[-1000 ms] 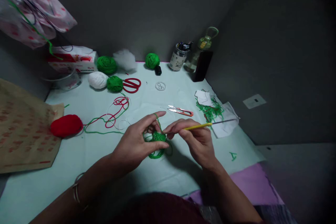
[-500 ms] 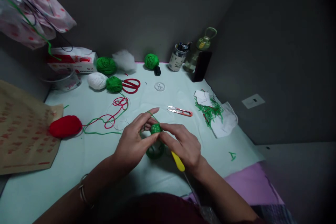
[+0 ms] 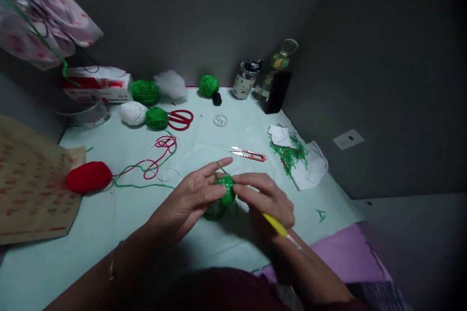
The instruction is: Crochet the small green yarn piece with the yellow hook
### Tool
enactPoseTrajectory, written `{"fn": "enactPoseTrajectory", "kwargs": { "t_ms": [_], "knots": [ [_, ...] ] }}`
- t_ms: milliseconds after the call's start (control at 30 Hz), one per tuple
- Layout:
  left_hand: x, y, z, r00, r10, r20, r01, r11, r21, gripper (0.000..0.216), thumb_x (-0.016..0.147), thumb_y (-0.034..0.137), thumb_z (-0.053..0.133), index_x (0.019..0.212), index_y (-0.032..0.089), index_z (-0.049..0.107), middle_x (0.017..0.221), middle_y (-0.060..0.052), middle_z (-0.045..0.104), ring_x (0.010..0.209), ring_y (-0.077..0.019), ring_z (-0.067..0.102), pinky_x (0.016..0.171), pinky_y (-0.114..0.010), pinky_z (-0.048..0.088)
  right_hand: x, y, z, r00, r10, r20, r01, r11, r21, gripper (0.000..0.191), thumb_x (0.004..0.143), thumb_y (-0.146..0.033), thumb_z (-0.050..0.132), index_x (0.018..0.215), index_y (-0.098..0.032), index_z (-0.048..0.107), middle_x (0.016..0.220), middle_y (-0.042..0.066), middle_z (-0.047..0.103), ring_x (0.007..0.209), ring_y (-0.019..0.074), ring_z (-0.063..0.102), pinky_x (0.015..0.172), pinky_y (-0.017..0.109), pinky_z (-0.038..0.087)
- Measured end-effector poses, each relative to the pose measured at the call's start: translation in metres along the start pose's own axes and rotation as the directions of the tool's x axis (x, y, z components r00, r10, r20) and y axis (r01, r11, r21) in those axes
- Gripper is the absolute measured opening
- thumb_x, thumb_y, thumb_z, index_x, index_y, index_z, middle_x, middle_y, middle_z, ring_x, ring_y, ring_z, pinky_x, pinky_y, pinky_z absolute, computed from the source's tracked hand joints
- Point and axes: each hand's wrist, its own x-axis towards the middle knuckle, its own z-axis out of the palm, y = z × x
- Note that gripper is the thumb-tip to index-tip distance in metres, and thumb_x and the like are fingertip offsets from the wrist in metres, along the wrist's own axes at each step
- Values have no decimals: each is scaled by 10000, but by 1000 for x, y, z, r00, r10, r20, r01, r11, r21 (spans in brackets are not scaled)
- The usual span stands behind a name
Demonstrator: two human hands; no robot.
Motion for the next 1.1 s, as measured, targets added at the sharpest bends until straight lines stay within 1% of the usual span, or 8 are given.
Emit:
{"fn": "enactPoseTrajectory", "kwargs": {
  "t_ms": [100,233,500,600,667,800,867,1100],
  "knots": [
    [-1,3,-2,1000,14,15,-15,1000,22,691,770,233,817,1418,207,578,1034,-57,676,985,-192,627,889,-290,459,2,2,2,973,227,-37,-207,936,285,319,981,-164,569,1223,-318,710,1092,45,778,968,200,740,763,379,656],
    [-1,7,-6,999,45,-3,-44,997,70,652,761,259,807,1381,193,618,994,-50,653,963,-198,607,861,-292,446,5,-1,0,913,408,-5,-365,822,438,246,967,-170,596,1103,-295,759,1016,31,788,921,198,740,767,389,647],
    [-2,14,-7,1000,3,22,-3,999,38,437,830,269,670,1233,110,726,847,-60,654,793,-157,575,787,-281,448,16,2,-6,745,659,105,-538,500,679,120,944,-268,652,933,-249,771,856,20,777,681,128,725,635,266,623],
    [-2,12,-7,999,-14,40,10,995,94,447,881,286,651,1305,148,686,921,-76,680,864,-186,616,863,-326,460,18,5,-4,733,652,196,-557,408,724,123,938,-295,654,900,-225,748,763,12,749,598,117,687,546,235,587],
    [-1,10,-7,999,14,30,-19,981,195,510,878,293,698,1377,208,632,1046,-80,684,976,-215,634,943,-365,451,18,4,-1,766,609,206,-537,430,726,114,943,-294,646,930,-236,743,796,13,748,603,119,678,536,243,576],
    [0,5,-8,994,104,-28,-87,929,360,675,758,245,832,1394,265,606,1132,-54,650,1066,-224,616,953,-366,466,14,-1,4,855,507,104,-488,721,492,143,941,-219,645,1005,-261,765,984,41,774,899,173,717,732,321,604],
    [1,5,-7,991,124,-58,-92,918,385,714,720,226,855,1388,273,609,1106,-39,633,1044,-211,608,937,-363,474,13,-1,6,874,476,98,-472,779,412,166,946,-199,635,1027,-264,763,998,42,784,960,184,712,775,337,596],
    [0,8,-7,987,145,-75,-93,879,467,778,728,215,848,1445,268,550,1040,-7,575,1053,-206,597,966,-376,451,7,11,9,811,566,146,-518,581,627,142,984,-287,584,1007,-242,716,923,37,779,745,139,693,656,283,579]
  ]
}}
